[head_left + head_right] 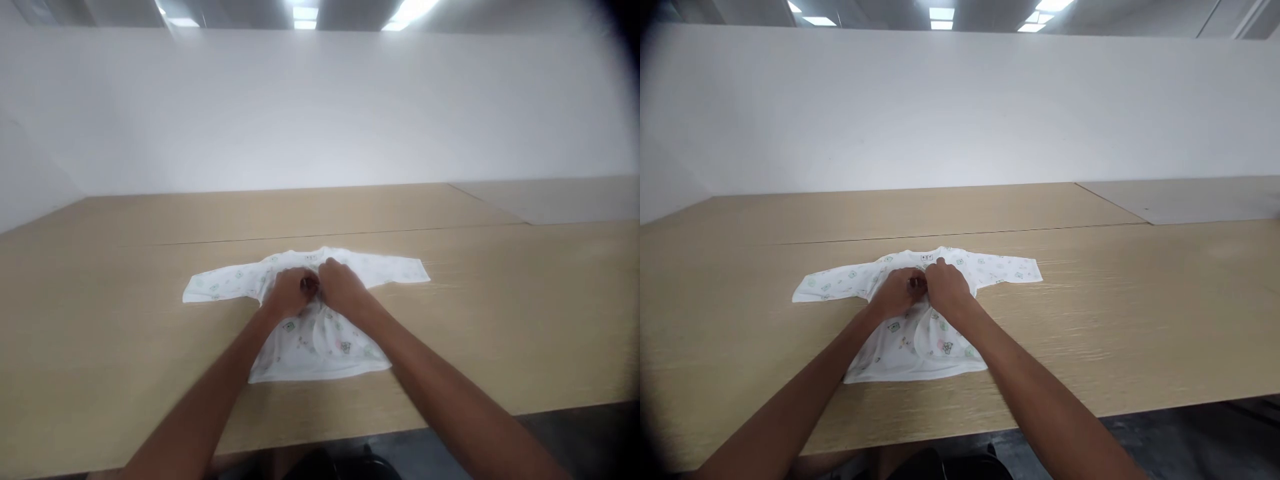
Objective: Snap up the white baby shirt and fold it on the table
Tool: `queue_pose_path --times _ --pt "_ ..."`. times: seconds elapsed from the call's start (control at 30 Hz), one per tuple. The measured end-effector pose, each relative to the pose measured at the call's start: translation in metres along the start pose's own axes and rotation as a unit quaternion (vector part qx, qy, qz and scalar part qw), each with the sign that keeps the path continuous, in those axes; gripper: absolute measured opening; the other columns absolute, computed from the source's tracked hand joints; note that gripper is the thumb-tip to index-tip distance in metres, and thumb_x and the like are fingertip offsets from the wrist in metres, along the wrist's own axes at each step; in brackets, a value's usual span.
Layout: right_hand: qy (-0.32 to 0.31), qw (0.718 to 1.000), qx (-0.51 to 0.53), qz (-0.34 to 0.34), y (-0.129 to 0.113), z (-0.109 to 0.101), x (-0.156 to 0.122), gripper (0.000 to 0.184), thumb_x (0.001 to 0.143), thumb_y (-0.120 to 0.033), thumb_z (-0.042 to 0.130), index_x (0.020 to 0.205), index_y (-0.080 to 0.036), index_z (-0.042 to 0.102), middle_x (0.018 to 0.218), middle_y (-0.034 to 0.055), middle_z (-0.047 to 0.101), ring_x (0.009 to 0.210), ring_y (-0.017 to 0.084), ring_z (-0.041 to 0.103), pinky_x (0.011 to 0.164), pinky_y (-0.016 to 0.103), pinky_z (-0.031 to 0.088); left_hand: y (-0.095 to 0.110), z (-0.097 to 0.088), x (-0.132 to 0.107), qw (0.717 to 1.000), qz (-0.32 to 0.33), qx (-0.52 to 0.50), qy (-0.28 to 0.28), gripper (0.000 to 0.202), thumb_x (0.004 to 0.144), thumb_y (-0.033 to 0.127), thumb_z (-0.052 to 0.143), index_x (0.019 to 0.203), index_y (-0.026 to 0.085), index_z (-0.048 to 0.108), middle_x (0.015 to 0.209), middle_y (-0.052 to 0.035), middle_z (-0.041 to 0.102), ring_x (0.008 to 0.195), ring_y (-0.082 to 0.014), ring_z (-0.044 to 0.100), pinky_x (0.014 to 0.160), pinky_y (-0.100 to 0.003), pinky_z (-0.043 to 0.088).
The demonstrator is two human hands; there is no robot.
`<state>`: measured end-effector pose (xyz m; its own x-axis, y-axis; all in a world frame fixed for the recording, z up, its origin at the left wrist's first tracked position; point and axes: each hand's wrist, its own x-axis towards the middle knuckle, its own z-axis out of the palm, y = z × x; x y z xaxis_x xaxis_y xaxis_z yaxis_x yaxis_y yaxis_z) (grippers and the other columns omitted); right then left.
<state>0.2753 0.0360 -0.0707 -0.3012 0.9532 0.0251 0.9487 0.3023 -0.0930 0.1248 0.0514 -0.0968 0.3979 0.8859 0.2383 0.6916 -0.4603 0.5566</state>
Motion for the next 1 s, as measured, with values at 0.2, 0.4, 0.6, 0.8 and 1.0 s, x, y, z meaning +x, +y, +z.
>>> queue_pose_path --times 0.2,0.4,0.6,0.8,1.0 --pt "-0.014 1.0 0.003 -0.012 0.005 -0.002 0.0 0.023 0.083 -0.004 0.043 0.094 -0.011 0.062 0.1 0.0145 0.059 0.081 0.02 0.061 0.059 0.026 0.039 0.002 0.002 0.0 1.0 -0.008 0.009 0.008 0.011 0.08 0.018 0.059 0.08 0.021 0.069 0.079 -0.0004 0.07 0.073 -0.0195 0.061 0.066 -0.03 0.044" --pt "0.022 0.999 0.044 0.021 0.004 -0.003 0.005 0.02 0.085 -0.009 0.044 0.083 -0.013 0.063 0.088 0.0105 0.062 0.071 0.016 0.056 0.057 0.026 0.031 0.005 0.0 0.0 1.0 -0.006 0.007 0.004 0.018 0.079 0.013 0.054 0.077 0.02 0.07 0.076 -0.0019 0.07 0.069 -0.019 0.06 0.064 -0.03 0.043" --pt "0.087 0.987 0.137 -0.011 0.011 0.004 0.009 0.015 0.083 -0.014 0.051 0.069 -0.015 0.057 0.072 0.0034 0.06 0.066 0.011 0.048 0.062 0.025 0.03 -0.004 -0.002 0.003 0.997 -0.012 -0.081 0.014 0.019 0.076 0.013 0.056 0.082 0.02 0.073 0.075 0.0005 0.071 0.067 -0.0164 0.059 0.064 -0.028 0.044" --pt "0.107 0.976 0.183 -0.043 0.015 0.011 0.011 0.016 0.081 -0.015 0.051 0.066 -0.016 0.057 0.069 0.0012 0.059 0.065 0.01 0.047 0.065 0.024 0.033 -0.011 -0.009 0.006 0.99 -0.024 -0.13 0.042 0.01 0.078 0.021 0.062 0.077 0.02 0.072 0.075 0.0005 0.07 0.068 -0.0152 0.059 0.065 -0.027 0.044" --pt "0.133 0.965 0.215 -0.063 0.013 0.01 0.01 0.022 0.079 -0.015 0.047 0.058 -0.015 0.052 0.064 0.001 0.053 0.062 0.01 0.043 0.063 0.024 0.032 -0.019 -0.009 0.007 0.985 -0.03 -0.163 0.042 0.01 0.079 0.026 0.064 0.079 0.02 0.072 0.079 -0.001 0.072 0.073 -0.0165 0.062 0.066 -0.027 0.046"
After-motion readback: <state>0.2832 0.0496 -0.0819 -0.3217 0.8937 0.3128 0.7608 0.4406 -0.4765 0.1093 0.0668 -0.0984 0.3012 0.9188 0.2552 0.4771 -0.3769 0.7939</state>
